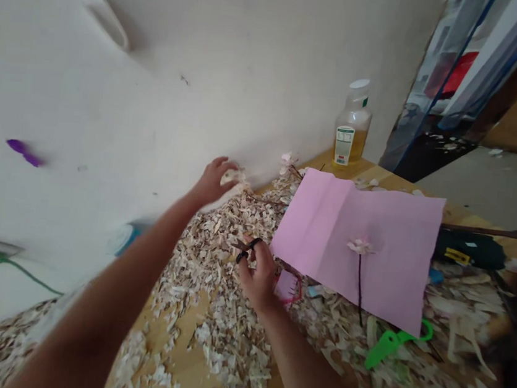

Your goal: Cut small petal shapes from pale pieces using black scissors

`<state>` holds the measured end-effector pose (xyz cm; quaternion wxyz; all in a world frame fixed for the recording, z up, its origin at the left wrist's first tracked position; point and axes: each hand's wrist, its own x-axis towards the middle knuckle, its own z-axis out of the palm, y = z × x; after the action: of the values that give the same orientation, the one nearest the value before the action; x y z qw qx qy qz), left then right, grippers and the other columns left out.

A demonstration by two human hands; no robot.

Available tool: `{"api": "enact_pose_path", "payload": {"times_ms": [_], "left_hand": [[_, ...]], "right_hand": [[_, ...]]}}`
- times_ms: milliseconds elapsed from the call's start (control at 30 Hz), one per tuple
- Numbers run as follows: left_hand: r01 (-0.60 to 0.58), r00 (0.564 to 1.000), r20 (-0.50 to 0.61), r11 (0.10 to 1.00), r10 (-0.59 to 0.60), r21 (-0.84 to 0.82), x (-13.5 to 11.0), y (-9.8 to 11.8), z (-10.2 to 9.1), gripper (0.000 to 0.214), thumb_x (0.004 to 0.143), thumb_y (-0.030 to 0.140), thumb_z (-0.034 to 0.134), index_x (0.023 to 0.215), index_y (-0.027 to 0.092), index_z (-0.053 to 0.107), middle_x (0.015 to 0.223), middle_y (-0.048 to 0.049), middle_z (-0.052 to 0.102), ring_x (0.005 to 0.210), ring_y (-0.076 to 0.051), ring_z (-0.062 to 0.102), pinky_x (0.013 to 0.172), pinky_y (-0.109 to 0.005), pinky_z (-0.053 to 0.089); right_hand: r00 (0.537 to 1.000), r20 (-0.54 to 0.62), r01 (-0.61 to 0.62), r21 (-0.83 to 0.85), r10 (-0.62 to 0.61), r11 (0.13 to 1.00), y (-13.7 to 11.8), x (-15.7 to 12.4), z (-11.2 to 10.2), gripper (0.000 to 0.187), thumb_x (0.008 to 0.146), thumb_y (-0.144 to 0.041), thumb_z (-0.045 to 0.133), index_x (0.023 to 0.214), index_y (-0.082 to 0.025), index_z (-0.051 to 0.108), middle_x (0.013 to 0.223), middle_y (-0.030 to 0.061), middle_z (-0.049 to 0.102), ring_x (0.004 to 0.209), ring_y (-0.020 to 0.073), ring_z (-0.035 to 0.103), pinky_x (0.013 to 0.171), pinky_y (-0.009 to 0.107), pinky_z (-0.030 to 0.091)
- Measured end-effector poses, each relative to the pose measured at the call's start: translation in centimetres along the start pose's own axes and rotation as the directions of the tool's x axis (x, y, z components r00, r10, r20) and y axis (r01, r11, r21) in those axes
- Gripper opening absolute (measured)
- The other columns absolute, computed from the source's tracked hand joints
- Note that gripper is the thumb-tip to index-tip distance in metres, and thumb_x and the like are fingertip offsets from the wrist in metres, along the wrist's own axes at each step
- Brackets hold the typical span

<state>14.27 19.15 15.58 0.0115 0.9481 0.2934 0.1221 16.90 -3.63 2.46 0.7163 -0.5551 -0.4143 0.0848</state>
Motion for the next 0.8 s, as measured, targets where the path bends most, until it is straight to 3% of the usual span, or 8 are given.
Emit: {"api": "enact_pose_path", "payload": {"times_ms": [67, 167, 233, 300, 400, 567, 733, 800], "left_hand": [[0.253, 0.959, -0.133, 0.968, -0.249, 0.007, -6.0, 0.9, 3.9, 0.051, 0.091, 0.048, 0.049, 0.133, 0.019, 0.052, 0.15, -0.0174, 0.039, 0.144, -0.029, 0.029, 0.115, -0.05, 0.029], [0.584, 0.809, 0.076, 0.812, -0.583, 0.022, -11.7, 2.7, 9.9, 0.078, 0.086, 0.062, 0.049, 0.148, 0.019, 0.033, 0.16, -0.0187, 0.02, 0.149, -0.037, 0.015, 0.114, -0.059, 0.025], [0.623, 0.775, 0.098, 0.781, -0.624, 0.042, -12.6, 3.6, 12.4, 0.078, 0.085, 0.063, 0.049, 0.149, 0.023, 0.032, 0.161, -0.0153, 0.022, 0.15, -0.037, 0.013, 0.115, -0.06, 0.02], [0.613, 0.788, 0.038, 0.789, -0.614, 0.04, -12.1, 3.7, 13.4, 0.06, 0.089, 0.055, 0.047, 0.141, 0.026, 0.044, 0.153, -0.0134, 0.038, 0.145, -0.034, 0.027, 0.115, -0.056, 0.024], [0.639, 0.765, -0.094, 0.769, -0.637, -0.009, -11.1, 2.8, 13.2, 0.036, 0.093, 0.035, 0.043, 0.123, 0.022, 0.059, 0.128, -0.0152, 0.058, 0.127, -0.029, 0.05, 0.107, -0.045, 0.037], [0.622, 0.657, -0.394, 0.758, -0.642, -0.196, -10.4, -0.5, 11.2, 0.038, 0.085, 0.009, 0.043, 0.119, 0.017, 0.058, 0.118, -0.0142, 0.061, 0.114, -0.024, 0.056, 0.1, -0.037, 0.042], [0.641, 0.526, -0.486, 0.701, -0.698, -0.312, -8.4, -3.1, 7.4, 0.029, 0.096, 0.035, 0.042, 0.109, 0.017, 0.06, 0.097, -0.0111, 0.066, 0.095, -0.022, 0.062, 0.088, -0.035, 0.047], [0.692, 0.54, -0.455, 0.681, -0.708, -0.24, -8.5, -3.1, 6.1, 0.041, 0.096, 0.05, 0.039, 0.102, 0.017, 0.063, 0.097, -0.0148, 0.066, 0.099, -0.027, 0.062, 0.089, -0.04, 0.047]], "right_hand": [[1.0, -0.012, -0.006, 0.005, 0.006, 1.0, -0.1, 0.0, -0.1, 0.038, 0.083, -0.012, 0.051, 0.119, -0.02, 0.057, 0.098, 0.0052, 0.066, 0.081, 0.0161, 0.058, 0.07, 0.029, 0.049], [1.0, -0.02, 0.002, 0.013, -0.002, 1.0, -0.1, -0.1, 0.0, 0.038, 0.083, -0.012, 0.051, 0.119, -0.021, 0.057, 0.103, 0.0061, 0.067, 0.083, 0.0165, 0.06, 0.071, 0.03, 0.05], [0.999, -0.033, 0.008, 0.004, -0.008, 1.0, 0.0, -0.2, 0.0, 0.038, 0.082, -0.012, 0.051, 0.119, -0.021, 0.058, 0.104, 0.0061, 0.068, 0.083, 0.0167, 0.059, 0.073, 0.03, 0.05], [0.999, -0.05, 0.0, -0.003, -0.001, 1.0, 0.0, -0.2, 0.0, 0.038, 0.082, -0.011, 0.052, 0.118, -0.021, 0.058, 0.101, 0.0053, 0.067, 0.079, 0.016, 0.058, 0.072, 0.03, 0.05], [0.999, -0.05, -0.013, 0.004, 0.013, 1.0, 0.0, -0.1, 0.0, 0.038, 0.082, -0.011, 0.052, 0.118, -0.021, 0.058, 0.096, 0.0037, 0.066, 0.072, 0.0142, 0.054, 0.07, 0.029, 0.049], [0.996, -0.082, -0.017, 0.017, 0.018, 1.0, -0.1, 0.0, -0.1, 0.037, 0.082, -0.011, 0.052, 0.117, -0.022, 0.059, 0.087, 0.0003, 0.063, 0.067, 0.0119, 0.05, 0.066, 0.026, 0.047], [0.993, -0.112, -0.041, 0.034, 0.045, 0.999, 0.2, -0.2, 0.1, 0.037, 0.08, -0.012, 0.053, 0.115, -0.023, 0.06, 0.085, -0.0013, 0.061, 0.064, 0.0106, 0.049, 0.064, 0.025, 0.046], [0.992, -0.114, -0.044, 0.069, 0.052, 0.997, 0.3, -0.3, 0.1, 0.038, 0.08, -0.013, 0.053, 0.115, -0.024, 0.059, 0.085, -0.0012, 0.061, 0.063, 0.0106, 0.048, 0.063, 0.026, 0.046]]}}
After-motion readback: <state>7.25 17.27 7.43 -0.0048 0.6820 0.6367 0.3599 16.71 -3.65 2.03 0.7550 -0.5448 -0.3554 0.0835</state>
